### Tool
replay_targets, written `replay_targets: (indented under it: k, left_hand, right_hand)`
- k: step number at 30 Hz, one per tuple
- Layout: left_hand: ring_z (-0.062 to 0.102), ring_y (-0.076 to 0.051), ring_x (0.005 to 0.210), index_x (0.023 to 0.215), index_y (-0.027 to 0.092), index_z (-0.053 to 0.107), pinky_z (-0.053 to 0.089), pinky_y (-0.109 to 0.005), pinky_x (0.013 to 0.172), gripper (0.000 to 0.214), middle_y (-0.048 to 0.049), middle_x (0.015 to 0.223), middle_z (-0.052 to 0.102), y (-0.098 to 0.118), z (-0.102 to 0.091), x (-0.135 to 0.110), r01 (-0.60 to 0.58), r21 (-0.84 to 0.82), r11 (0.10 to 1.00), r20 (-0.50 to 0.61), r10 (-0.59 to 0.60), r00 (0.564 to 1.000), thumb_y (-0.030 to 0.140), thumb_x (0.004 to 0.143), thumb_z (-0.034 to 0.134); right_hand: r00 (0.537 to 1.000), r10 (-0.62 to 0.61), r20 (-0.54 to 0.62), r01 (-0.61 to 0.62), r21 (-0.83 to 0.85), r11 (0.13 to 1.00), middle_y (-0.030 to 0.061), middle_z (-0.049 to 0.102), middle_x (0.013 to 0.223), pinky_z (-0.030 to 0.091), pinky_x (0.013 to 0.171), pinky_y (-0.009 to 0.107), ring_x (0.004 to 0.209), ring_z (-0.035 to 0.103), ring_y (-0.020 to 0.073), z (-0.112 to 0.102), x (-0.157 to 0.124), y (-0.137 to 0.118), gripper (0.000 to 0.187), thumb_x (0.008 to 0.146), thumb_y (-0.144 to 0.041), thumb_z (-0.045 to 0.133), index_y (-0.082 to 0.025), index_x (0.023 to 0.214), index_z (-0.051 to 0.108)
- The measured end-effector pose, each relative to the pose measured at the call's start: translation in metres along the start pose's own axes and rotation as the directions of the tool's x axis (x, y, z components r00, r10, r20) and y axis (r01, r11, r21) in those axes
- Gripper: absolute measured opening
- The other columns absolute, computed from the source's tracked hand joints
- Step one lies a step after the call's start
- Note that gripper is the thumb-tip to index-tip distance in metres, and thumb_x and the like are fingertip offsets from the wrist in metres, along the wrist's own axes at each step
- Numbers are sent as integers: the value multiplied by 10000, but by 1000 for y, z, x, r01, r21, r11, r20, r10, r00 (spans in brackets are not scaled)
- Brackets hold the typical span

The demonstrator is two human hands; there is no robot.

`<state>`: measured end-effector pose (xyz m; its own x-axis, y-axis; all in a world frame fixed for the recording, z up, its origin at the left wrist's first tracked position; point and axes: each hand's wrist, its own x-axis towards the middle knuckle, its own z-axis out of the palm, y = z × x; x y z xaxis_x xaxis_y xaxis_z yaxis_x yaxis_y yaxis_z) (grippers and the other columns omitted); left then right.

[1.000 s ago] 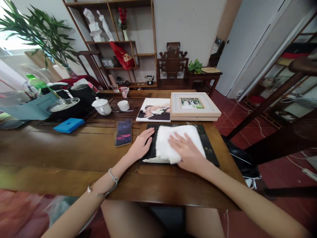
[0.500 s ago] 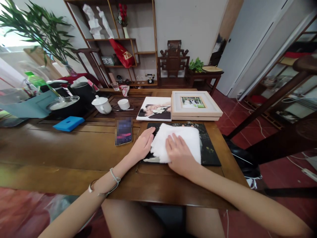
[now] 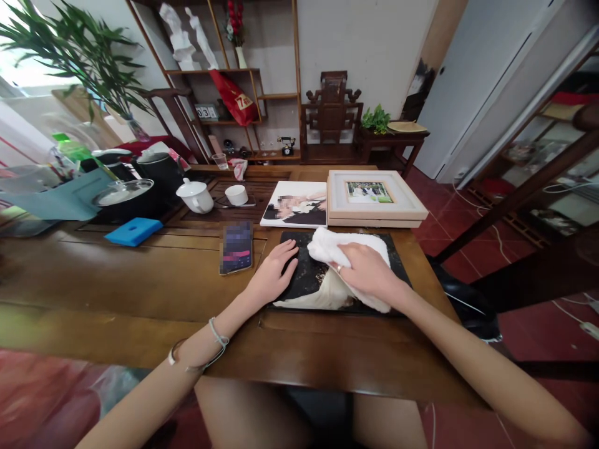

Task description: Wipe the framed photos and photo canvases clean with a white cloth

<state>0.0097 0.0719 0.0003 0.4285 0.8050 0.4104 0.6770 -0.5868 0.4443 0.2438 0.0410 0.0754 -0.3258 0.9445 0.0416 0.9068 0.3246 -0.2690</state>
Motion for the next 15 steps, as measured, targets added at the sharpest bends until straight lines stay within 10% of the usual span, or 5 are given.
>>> replay_targets:
  k: [9,15]
  left_hand:
    - [514,-309,1287,1206,111,632,425,-531,1090,362,-177,1303,606,3,-3,1,-22,29,999,7,22,1000,277,943,446]
    - [506,-295,1298,1215,136,622,415,-524,1101,351,-162,1313,601,3,-2,1,-44,7,999,9,44,999,273,949,440]
  right_hand:
    - [995,-99,-6,98,245,965,151,713,1122,456,820,307,1019,648,283,5,80,-35,396,948,-418,439,-122,1040,687]
    - [988,-133,-80,147,206,968,121,651,1274,433,963,342,1174,588,276,18,43,-5,379,920,-317,485,-151,1231,624]
